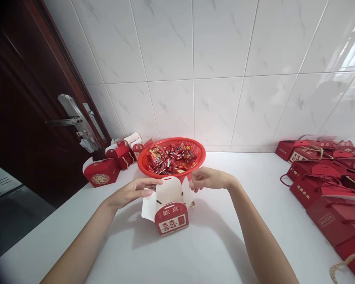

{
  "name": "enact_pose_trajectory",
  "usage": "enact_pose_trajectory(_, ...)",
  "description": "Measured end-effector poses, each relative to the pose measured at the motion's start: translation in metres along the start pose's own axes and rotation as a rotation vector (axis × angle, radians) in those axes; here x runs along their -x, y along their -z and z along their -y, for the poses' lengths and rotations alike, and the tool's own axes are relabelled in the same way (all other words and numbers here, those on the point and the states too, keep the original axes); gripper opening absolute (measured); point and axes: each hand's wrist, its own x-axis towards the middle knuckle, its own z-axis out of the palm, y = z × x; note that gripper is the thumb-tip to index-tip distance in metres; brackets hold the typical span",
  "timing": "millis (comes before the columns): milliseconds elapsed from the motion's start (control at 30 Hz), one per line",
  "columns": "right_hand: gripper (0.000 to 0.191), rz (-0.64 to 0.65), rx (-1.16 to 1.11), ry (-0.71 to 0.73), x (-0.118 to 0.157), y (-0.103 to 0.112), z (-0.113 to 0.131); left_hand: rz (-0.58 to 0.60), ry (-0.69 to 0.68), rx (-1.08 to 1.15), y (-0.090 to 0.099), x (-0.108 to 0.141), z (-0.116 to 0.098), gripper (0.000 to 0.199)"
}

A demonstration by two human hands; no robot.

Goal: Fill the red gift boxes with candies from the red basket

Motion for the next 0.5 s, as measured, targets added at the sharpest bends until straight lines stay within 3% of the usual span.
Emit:
enact_pose_trajectory(100,0.034,-0.074,-0.01,0.03,0.003,0.005,0.003,-0.006,-0.005,-0.063,-0.003,0.001,-0.003,0.044)
enact_pose_trajectory(267,0.044,-0.4,-0.067,0.108,-0.001,0.009,-0.004,-0.02,-0.071,-0.022,-0.004,-0.001,-0.008,0.034)
enact_pose_trajectory(367,0.05,-0.589,-0.132,0.109,-0.009,0.01,-0.027,-0.069,-0.131,-0.003,0.0,-0.002,-0.011,0.034)
enact_pose_trajectory(500,0.057,-0.954,-0.193,0.021,-0.024,0.004,-0.074,-0.206,-0.195,-0.046,0.012,-0.005,-0.024,0.032)
